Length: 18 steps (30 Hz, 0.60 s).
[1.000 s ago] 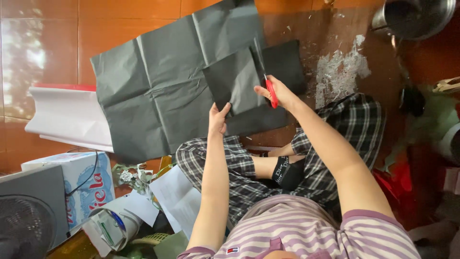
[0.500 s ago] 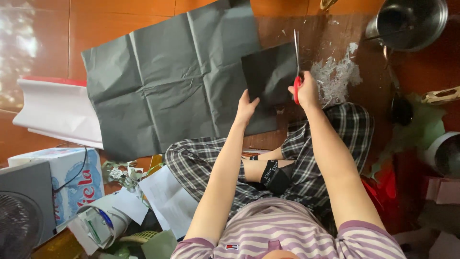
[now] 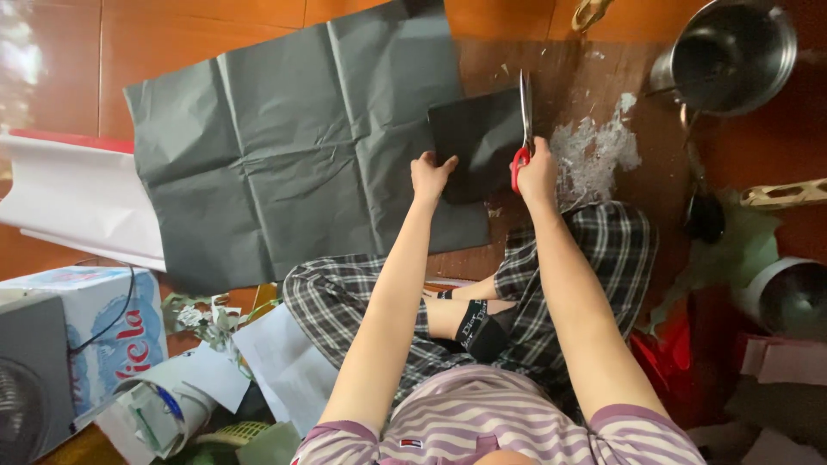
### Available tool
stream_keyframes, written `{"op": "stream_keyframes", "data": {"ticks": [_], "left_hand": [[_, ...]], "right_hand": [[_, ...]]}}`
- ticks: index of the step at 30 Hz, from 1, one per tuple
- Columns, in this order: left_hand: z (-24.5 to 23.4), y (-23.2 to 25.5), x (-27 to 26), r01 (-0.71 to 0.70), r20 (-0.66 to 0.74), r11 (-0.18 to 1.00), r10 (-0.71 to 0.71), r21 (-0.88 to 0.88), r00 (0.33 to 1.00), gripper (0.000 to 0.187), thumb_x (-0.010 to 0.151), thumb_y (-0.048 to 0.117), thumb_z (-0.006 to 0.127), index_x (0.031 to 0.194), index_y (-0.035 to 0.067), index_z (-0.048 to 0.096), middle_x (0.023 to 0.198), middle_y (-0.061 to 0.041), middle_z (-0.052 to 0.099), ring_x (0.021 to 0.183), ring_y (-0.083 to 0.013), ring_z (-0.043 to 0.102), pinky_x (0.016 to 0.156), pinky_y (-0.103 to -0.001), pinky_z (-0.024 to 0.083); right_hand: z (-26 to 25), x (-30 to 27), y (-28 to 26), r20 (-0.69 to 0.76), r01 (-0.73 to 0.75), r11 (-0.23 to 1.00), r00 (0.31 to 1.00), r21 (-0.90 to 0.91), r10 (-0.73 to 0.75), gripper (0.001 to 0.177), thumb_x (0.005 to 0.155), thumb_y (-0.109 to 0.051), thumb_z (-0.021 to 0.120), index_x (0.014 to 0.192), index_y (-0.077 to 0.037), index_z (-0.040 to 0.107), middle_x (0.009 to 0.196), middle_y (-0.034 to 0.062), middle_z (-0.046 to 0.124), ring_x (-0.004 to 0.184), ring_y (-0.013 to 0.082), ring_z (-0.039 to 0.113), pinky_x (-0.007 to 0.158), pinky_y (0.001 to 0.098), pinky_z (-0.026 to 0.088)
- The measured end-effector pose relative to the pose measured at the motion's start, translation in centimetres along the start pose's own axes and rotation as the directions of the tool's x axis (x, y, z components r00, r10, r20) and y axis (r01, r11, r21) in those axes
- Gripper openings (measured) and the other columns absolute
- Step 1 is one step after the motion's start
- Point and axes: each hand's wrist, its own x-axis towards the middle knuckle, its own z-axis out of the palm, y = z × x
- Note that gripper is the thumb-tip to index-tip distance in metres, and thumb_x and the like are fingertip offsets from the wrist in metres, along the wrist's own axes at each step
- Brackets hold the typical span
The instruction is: Cutting and folding large black sheets of paper into smaller rectangles using scissors.
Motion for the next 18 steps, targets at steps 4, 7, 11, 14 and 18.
{"op": "stream_keyframes", "data": {"ticks": [4, 7, 11, 14, 18], "left_hand": [[0.0, 2.5, -1.2, -0.121, -0.070, 0.987, 0.114, -0.109, 0.991, 0.053, 0.065, 0.033, 0.093, 0.104, 0.003, 0.074, 0.108, -0.015, 0.054, 0.102, -0.0389, 0.067, 0.088, -0.044, 0.057], [0.6, 3.5, -2.2, -0.079, 0.116, 0.915, 0.135, -0.396, 0.984, 0.058, 0.069, 0.027, 0.093, 0.115, 0.002, 0.068, 0.106, -0.021, 0.069, 0.106, -0.0394, 0.068, 0.087, -0.046, 0.056], [-0.6, 2.8, -2.9, -0.031, 0.188, 0.880, 0.135, -0.474, 0.973, 0.036, 0.077, 0.017, 0.086, 0.108, 0.005, 0.071, 0.097, -0.014, 0.072, 0.098, -0.0282, 0.069, 0.082, -0.041, 0.056], [-4.9, 3.5, -5.9, 0.002, 0.196, 0.847, 0.120, -0.531, 0.973, 0.028, 0.077, 0.017, 0.088, 0.098, 0.006, 0.076, 0.085, -0.010, 0.074, 0.082, -0.0197, 0.070, 0.069, -0.034, 0.057], [-11.3, 2.2, -10.9, 0.103, 0.227, 0.761, 0.059, -0.641, 0.972, 0.035, 0.072, 0.020, 0.097, 0.096, 0.005, 0.076, 0.084, -0.010, 0.076, 0.075, -0.0185, 0.073, 0.064, -0.031, 0.060]], "right_hand": [[-0.2, 0.4, 0.1, -0.008, 0.025, 0.999, 1.000, -0.021, -0.025, 0.060, 0.073, -0.009, 0.084, 0.128, -0.012, 0.060, 0.107, 0.0180, 0.074, 0.110, 0.0401, 0.069, 0.100, 0.0522, 0.051], [0.3, 0.7, 0.7, -0.037, 0.042, 0.998, 0.998, -0.040, -0.044, 0.053, 0.079, -0.008, 0.077, 0.130, -0.009, 0.061, 0.110, 0.0236, 0.073, 0.111, 0.0437, 0.068, 0.101, 0.0536, 0.050], [0.1, 0.8, 1.7, -0.014, 0.046, 0.999, 0.999, -0.013, -0.047, 0.043, 0.085, -0.022, 0.078, 0.125, -0.016, 0.064, 0.104, 0.0163, 0.074, 0.104, 0.0380, 0.071, 0.095, 0.0507, 0.054], [0.9, 0.9, 2.2, 0.024, 0.104, 0.950, 0.993, 0.293, -0.116, 0.033, 0.091, -0.024, 0.078, 0.121, -0.014, 0.066, 0.098, 0.0133, 0.071, 0.090, 0.0306, 0.070, 0.080, 0.0417, 0.058], [-2.3, -4.4, -5.0, 0.134, 0.143, 0.706, 0.937, 0.693, -0.321, 0.024, 0.105, -0.033, 0.067, 0.123, -0.017, 0.067, 0.106, 0.0021, 0.069, 0.098, 0.0139, 0.061, 0.089, 0.0298, 0.055]]}}
